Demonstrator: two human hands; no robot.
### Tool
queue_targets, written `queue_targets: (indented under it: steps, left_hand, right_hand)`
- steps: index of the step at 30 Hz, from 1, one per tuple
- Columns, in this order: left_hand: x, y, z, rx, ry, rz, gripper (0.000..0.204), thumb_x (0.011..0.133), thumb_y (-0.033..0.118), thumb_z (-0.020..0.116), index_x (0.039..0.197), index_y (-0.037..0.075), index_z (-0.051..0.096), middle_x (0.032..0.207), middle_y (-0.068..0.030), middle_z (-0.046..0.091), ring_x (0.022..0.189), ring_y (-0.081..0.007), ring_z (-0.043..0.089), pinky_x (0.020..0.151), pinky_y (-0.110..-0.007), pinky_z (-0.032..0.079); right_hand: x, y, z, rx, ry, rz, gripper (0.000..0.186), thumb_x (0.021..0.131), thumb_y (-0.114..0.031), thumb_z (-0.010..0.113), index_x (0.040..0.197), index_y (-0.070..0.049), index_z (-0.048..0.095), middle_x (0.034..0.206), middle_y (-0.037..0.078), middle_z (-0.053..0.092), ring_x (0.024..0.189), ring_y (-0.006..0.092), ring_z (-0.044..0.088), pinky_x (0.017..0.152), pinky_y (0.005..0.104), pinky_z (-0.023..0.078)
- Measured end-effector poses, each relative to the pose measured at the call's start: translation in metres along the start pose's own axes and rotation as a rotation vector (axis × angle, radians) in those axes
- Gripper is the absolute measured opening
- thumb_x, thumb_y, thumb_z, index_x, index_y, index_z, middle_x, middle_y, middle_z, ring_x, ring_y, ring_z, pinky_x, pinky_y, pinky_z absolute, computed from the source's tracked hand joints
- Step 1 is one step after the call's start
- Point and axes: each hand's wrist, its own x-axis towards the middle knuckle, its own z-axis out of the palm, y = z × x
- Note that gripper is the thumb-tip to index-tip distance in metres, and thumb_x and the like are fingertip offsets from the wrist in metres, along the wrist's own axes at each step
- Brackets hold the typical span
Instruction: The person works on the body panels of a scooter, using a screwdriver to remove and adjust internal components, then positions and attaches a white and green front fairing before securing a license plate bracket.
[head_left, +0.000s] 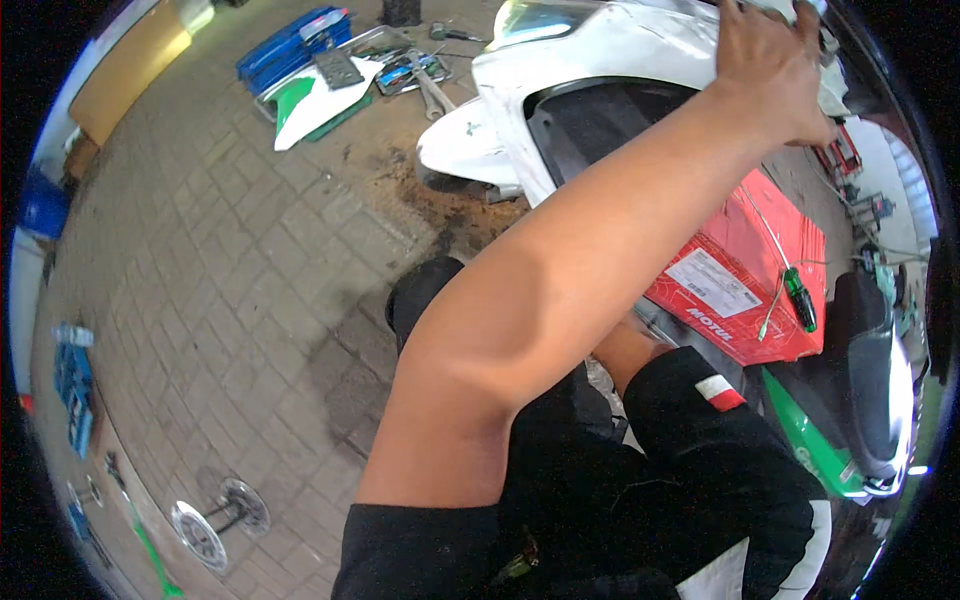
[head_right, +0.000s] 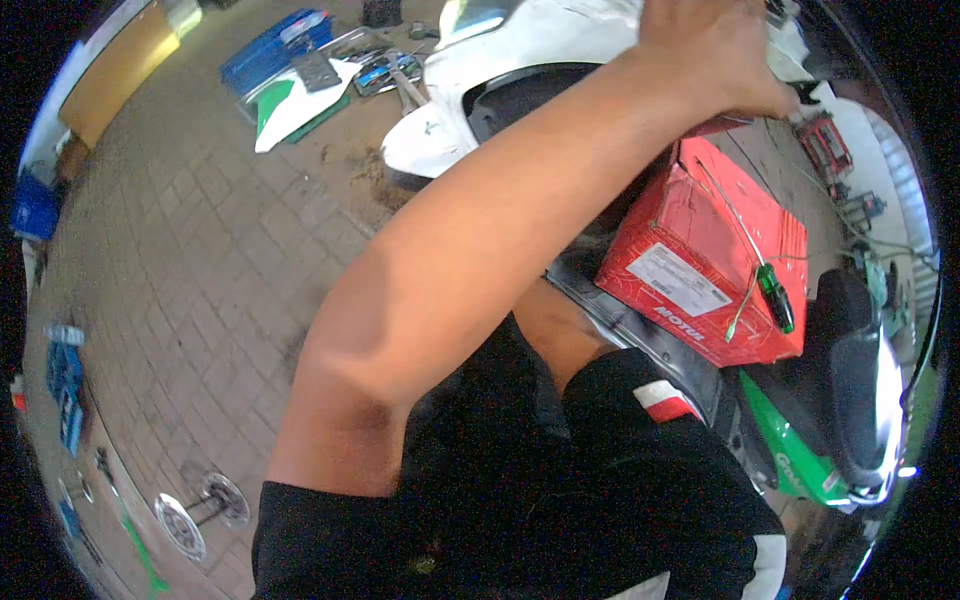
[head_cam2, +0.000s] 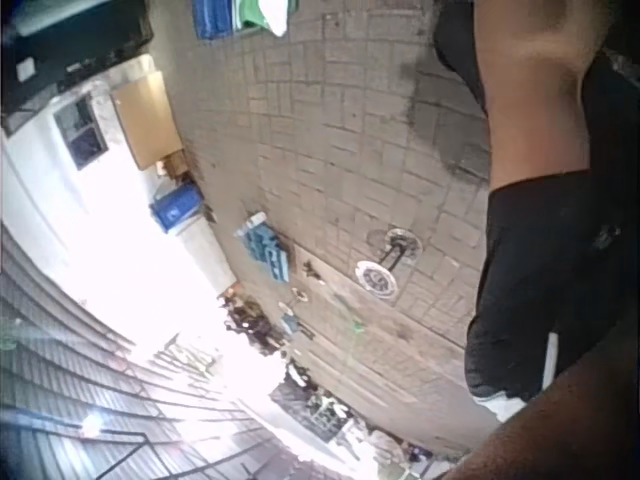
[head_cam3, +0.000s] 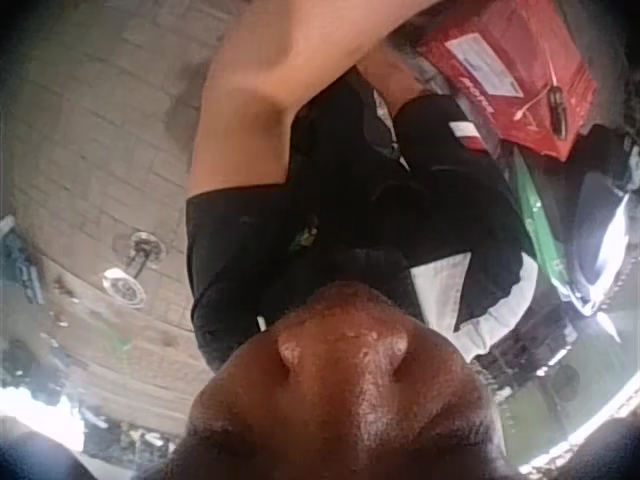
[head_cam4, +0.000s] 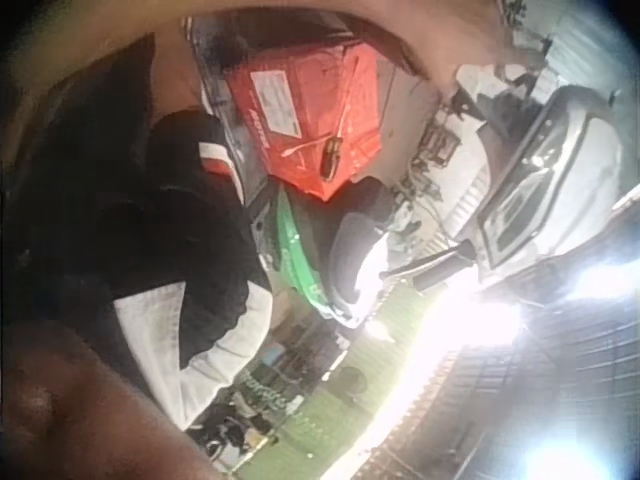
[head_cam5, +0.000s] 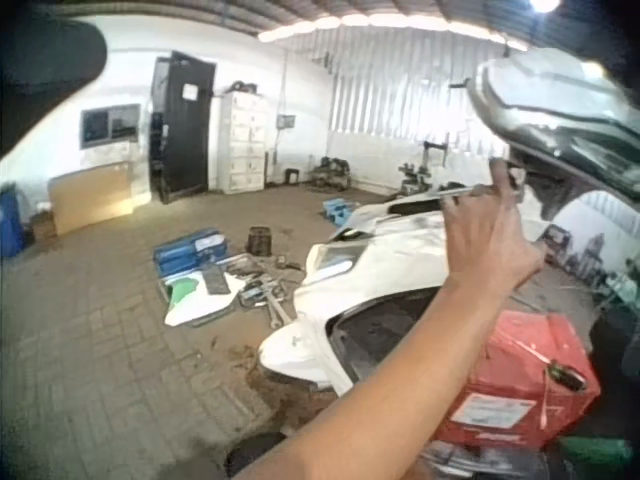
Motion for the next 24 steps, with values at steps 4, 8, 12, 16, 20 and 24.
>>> queue_targets:
  steps: [4, 8, 12, 16, 20, 24]
  left_hand:
    - [0.005, -0.006, 0.000, 0.021, -0.072, 0.013, 0.107, 0.070, 0.046, 0.077, 0.144, -0.012, 0.025, 0.102, -0.0210, 0.068, 0.099, -0.0325, 0.065, 0.100, -0.049, 0.037]
    - [0.014, -0.008, 0.004, 0.053, -0.113, -0.027, 0.104, 0.072, 0.045, 0.077, 0.143, -0.012, 0.027, 0.105, -0.0237, 0.067, 0.098, -0.0346, 0.065, 0.100, -0.050, 0.037]
    - [0.015, -0.007, 0.012, 0.076, -0.065, 0.003, 0.102, 0.073, 0.044, 0.076, 0.142, -0.012, 0.025, 0.110, -0.0272, 0.065, 0.098, -0.0380, 0.065, 0.102, -0.053, 0.036]
    - [0.017, 0.004, 0.000, 0.001, -0.176, -0.013, 0.101, 0.072, 0.041, 0.077, 0.140, -0.012, 0.025, 0.109, -0.0284, 0.065, 0.095, -0.0399, 0.066, 0.101, -0.054, 0.037]
    - [0.007, 0.003, -0.002, 0.001, -0.038, 0.040, 0.102, 0.070, 0.040, 0.078, 0.139, -0.013, 0.026, 0.107, -0.0287, 0.065, 0.092, -0.0399, 0.066, 0.100, -0.053, 0.038]
    - [0.003, -0.003, -0.016, 0.048, -0.065, 0.038, 0.107, 0.069, 0.048, 0.077, 0.139, -0.014, 0.027, 0.108, -0.0289, 0.064, 0.100, -0.0393, 0.063, 0.099, -0.051, 0.039]
  right_hand:
    - [0.010, 0.000, 0.023, 0.002, 0.054, 0.049, 0.026, 0.082, -0.020, 0.063, 0.105, -0.010, 0.071, 0.115, 0.014, 0.063, 0.111, 0.0336, 0.057, 0.102, 0.0474, 0.039]
    - [0.027, 0.003, 0.039, -0.002, 0.086, 0.064, 0.027, 0.082, -0.020, 0.062, 0.106, -0.010, 0.071, 0.116, 0.013, 0.063, 0.112, 0.0330, 0.057, 0.103, 0.0475, 0.039]
    - [0.042, 0.016, 0.059, -0.022, 0.109, 0.086, 0.027, 0.082, -0.019, 0.062, 0.106, -0.011, 0.071, 0.116, 0.013, 0.063, 0.112, 0.0324, 0.057, 0.103, 0.0475, 0.038]
    - [0.043, 0.024, 0.074, -0.045, 0.113, 0.088, 0.028, 0.082, -0.019, 0.061, 0.107, -0.011, 0.071, 0.116, 0.012, 0.063, 0.113, 0.0318, 0.057, 0.103, 0.0476, 0.038]
    - [-0.012, -0.005, 0.098, -0.095, 0.014, 0.029, 0.029, 0.082, -0.019, 0.061, 0.108, -0.011, 0.071, 0.117, 0.012, 0.063, 0.113, 0.0312, 0.057, 0.104, 0.0477, 0.037]
    - [-0.061, -0.047, -0.006, 0.394, 0.064, 0.117, 0.028, 0.081, -0.020, 0.065, 0.107, -0.011, 0.070, 0.113, 0.013, 0.061, 0.112, 0.0341, 0.055, 0.101, 0.0480, 0.039]
